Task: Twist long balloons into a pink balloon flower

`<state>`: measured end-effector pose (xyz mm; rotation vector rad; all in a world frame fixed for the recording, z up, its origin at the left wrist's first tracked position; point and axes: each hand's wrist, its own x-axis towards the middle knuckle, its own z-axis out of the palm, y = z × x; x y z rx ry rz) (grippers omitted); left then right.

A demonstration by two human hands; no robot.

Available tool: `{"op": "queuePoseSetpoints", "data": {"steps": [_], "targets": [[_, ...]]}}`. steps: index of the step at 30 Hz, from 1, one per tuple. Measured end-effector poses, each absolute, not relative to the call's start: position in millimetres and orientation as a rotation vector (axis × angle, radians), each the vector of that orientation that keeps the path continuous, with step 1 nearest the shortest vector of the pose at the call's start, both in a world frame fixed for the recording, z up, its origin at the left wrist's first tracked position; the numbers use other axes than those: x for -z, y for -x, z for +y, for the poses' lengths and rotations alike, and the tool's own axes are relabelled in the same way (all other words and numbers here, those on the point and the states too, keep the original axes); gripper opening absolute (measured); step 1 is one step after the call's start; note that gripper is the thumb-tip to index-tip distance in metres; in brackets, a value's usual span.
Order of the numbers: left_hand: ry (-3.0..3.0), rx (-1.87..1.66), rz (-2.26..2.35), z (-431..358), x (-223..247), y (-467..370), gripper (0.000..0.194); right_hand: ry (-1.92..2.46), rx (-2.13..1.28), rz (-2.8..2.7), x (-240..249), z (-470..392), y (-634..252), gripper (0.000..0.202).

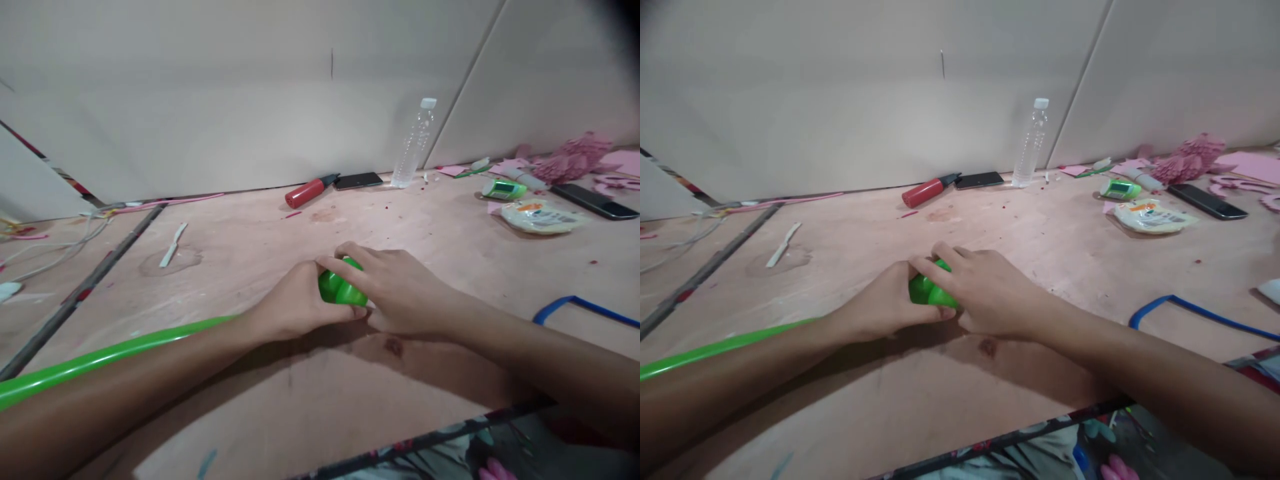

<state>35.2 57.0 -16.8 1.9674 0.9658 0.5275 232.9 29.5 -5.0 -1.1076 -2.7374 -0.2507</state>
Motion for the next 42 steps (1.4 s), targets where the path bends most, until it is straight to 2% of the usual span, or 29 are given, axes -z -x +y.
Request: {"op": "queuePoseSetpoints", "data": {"steps": [2,4,7,10,14,20,25,30,34,42], "targets": [[-1.974,-0.551,0.972,57.6,16.5,-35.2,0.066,1.175,0.286,-2.716,8.7,27.7,-227.6,0.066],[-1.984,-0.472,0.945,63.4,13.7,-32.6,0.073,1.215,0.288,-2.701,11.5,27.2,-224.7,0.052],[-1.981,-0.168,0.797,79.4,6.4,-24.7,0.06,1.193,0.276,-2.721,13.9,28.2,-223.1,0.039],[-1.978,-0.049,0.727,93.2,2.1,-17.2,0.059,1.166,0.289,-2.729,14.1,29.4,-222.9,0.046],[-1.9,-0.13,0.709,93.0,5.1,-16.2,0.057,1.2,0.294,-2.69,14.3,29.9,-223.0,0.056],[-1.779,-0.257,0.808,71.8,7.5,-25.1,0.056,1.219,0.291,-2.668,16.5,30.5,-221.5,0.048],[-2.06,-0.32,0.824,72.8,7.2,-21.1,0.061,1.2,0.089,-2.62,15.0,34.3,-228.6,0.059],[-2.479,-0.144,0.963,79.3,6.1,-13.3,0.051,0.968,-0.198,-2.475,17.2,37.9,-239.1,0.042],[-2.604,-0.029,1.071,74.6,1.2,-13.2,0.057,0.875,-0.332,-2.454,20.9,40.5,-242.7,0.04],[-2.562,-0.045,1.081,72.0,6.9,-15.5,0.063,0.964,-0.536,-2.372,23.8,42.1,-241.8,0.031]]}}
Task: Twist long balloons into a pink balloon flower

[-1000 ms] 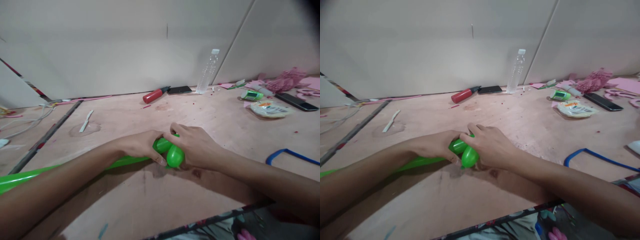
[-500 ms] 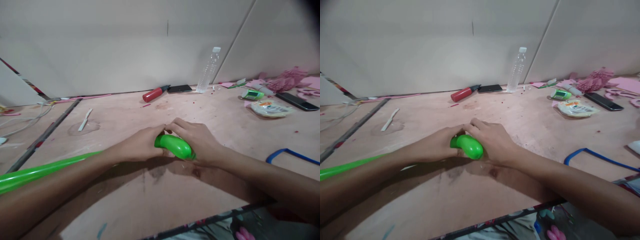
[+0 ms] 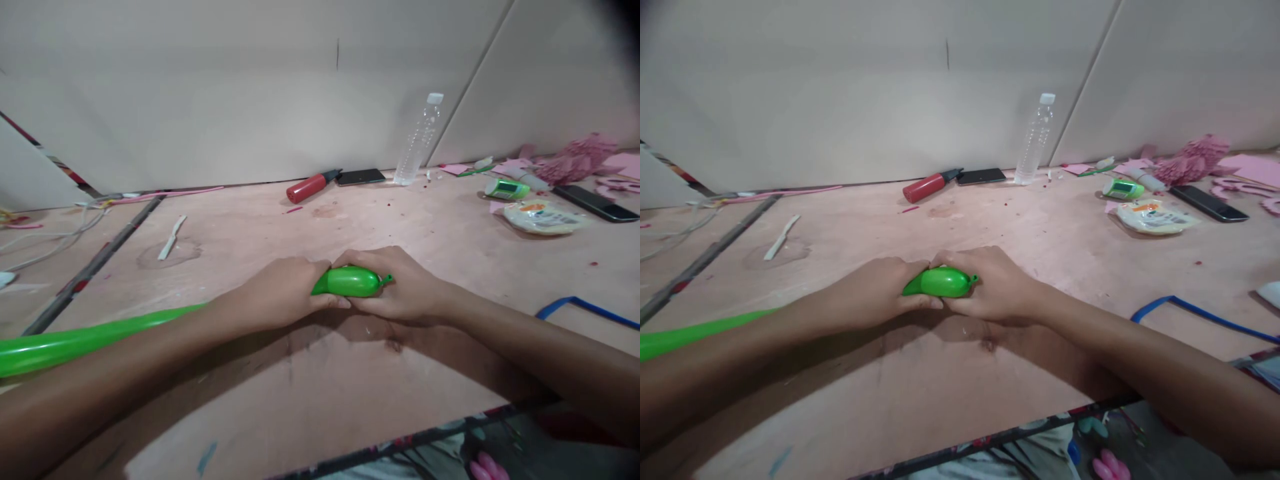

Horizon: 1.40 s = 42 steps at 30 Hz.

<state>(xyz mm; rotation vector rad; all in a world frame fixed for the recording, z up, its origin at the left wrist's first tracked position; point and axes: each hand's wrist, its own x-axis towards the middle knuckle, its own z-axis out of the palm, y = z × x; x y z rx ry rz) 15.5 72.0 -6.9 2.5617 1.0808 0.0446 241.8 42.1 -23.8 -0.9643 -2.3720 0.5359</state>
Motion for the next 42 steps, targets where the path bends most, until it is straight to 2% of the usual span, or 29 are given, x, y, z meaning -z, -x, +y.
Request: {"op": "queuePoseSetpoints", "data": {"steps": [11,18,25,31,34,37,42], "targets": [[-2.794,0.149,1.074,69.3,4.1,-19.5,0.055,0.968,-0.53,-2.413,22.4,44.2,-241.9,0.024],[-2.752,0.069,1.142,69.6,5.5,-16.9,0.064,1.077,-0.452,-2.416,23.3,43.2,-243.8,0.035],[-2.887,0.079,1.256,67.8,4.6,-17.1,0.037,1.153,-0.536,-2.396,22.2,50.2,-244.7,0.039],[-2.96,0.085,1.555,68.8,-3.1,-20.8,0.048,0.985,-0.714,-2.317,15.7,65.6,-259.4,0.032],[-3.035,0.086,1.455,70.2,-2.7,-20.8,0.046,0.886,-0.735,-2.338,12.2,69.0,-265.5,0.03],[-3.104,0.078,1.366,73.3,-1.6,-18.4,0.045,0.919,-0.632,-2.367,12.8,66.3,-264.7,0.028],[-3.154,0.047,1.389,80.2,-4.4,-14.5,0.056,1.054,-0.417,-2.388,16.4,60.4,-259.7,0.021]]}}
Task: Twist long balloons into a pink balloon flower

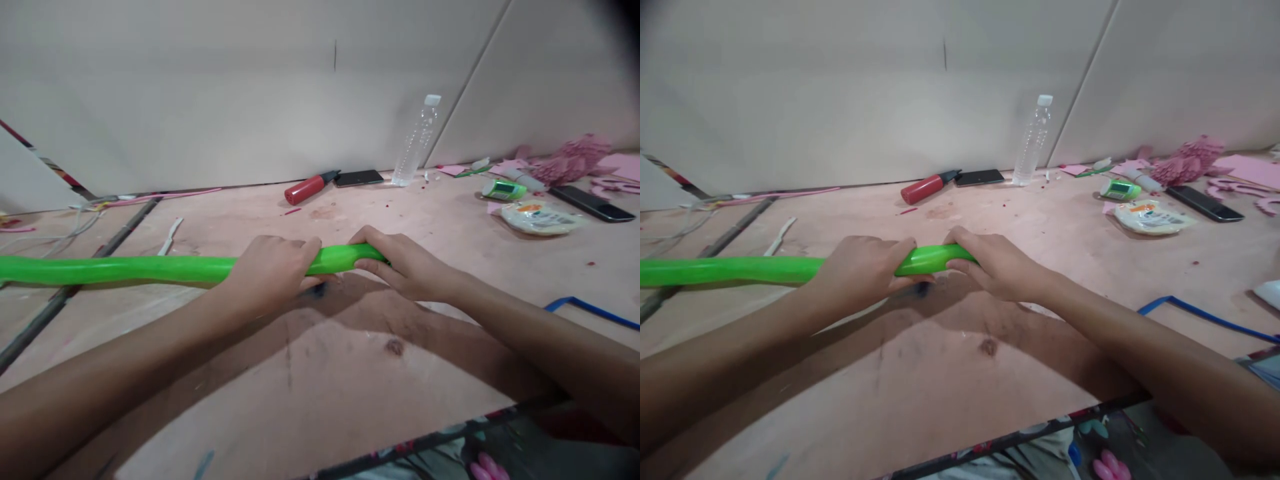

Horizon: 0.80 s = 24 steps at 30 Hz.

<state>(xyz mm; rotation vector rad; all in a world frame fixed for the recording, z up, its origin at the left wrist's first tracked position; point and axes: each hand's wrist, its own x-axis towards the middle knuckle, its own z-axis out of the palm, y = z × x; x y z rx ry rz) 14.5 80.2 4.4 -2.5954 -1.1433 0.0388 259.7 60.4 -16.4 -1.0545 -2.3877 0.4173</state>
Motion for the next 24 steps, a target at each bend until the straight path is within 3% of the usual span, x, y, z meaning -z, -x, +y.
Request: {"op": "queuePoseSetpoints", "data": {"steps": [12,24], "targets": [[2.67,-0.119,-1.039,78.9,-0.2,-14.8,0.039,1.265,-0.155,-2.536,18.7,51.7,-247.2,0.047],[2.714,-0.229,-0.906,73.0,1.1,-17.8,0.023,1.037,-0.368,-2.629,16.7,48.5,-247.3,0.023]]}}
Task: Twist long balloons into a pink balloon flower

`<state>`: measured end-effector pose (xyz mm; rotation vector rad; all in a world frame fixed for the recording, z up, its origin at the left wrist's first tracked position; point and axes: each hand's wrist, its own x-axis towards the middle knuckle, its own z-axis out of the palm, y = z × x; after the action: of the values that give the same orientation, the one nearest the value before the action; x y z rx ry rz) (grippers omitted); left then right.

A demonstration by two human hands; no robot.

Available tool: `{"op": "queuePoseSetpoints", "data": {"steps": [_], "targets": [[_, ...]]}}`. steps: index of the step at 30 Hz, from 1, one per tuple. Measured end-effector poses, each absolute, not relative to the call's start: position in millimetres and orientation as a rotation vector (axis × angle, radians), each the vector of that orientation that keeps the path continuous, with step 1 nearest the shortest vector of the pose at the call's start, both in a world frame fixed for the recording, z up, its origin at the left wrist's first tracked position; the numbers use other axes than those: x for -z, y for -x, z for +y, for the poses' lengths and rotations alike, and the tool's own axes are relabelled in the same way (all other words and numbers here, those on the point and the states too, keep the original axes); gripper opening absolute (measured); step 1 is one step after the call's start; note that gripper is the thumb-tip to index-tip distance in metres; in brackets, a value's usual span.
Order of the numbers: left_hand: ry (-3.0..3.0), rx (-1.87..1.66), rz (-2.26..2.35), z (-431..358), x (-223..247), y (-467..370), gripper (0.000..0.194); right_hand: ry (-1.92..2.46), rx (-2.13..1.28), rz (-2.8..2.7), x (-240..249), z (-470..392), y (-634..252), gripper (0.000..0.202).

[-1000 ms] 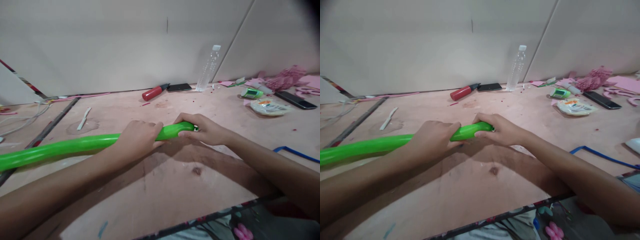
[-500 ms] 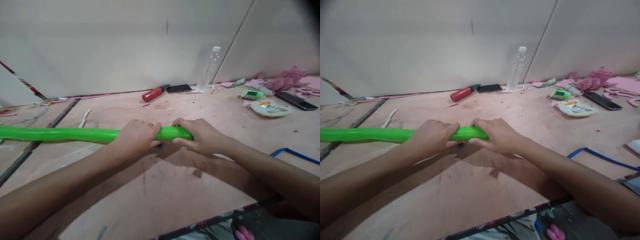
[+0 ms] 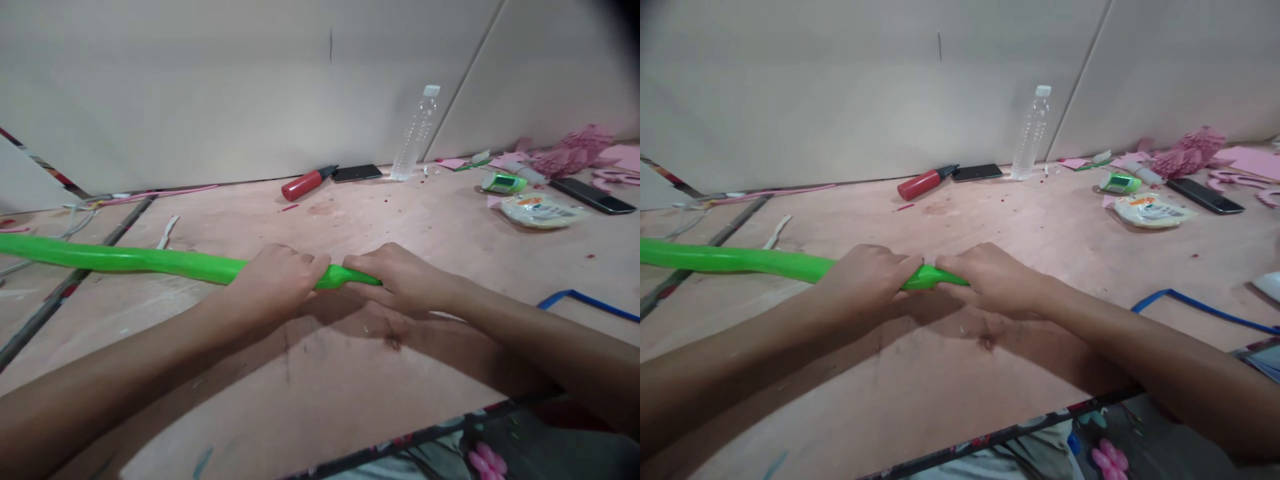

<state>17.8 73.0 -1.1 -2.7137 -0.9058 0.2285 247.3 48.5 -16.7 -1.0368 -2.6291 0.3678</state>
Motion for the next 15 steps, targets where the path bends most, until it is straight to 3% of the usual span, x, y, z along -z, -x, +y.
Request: {"op": "queuePoseSetpoints", "data": {"steps": [8,15], "targets": [[2.756,-0.244,-0.931,72.2,-3.6,-19.4,0.021,1.027,-0.429,-2.598,20.4,51.1,-246.5,0.033],[2.705,-0.162,-1.071,77.5,-9.9,-15.7,0.04,1.148,-0.359,-2.445,21.9,55.7,-250.4,0.047]]}}
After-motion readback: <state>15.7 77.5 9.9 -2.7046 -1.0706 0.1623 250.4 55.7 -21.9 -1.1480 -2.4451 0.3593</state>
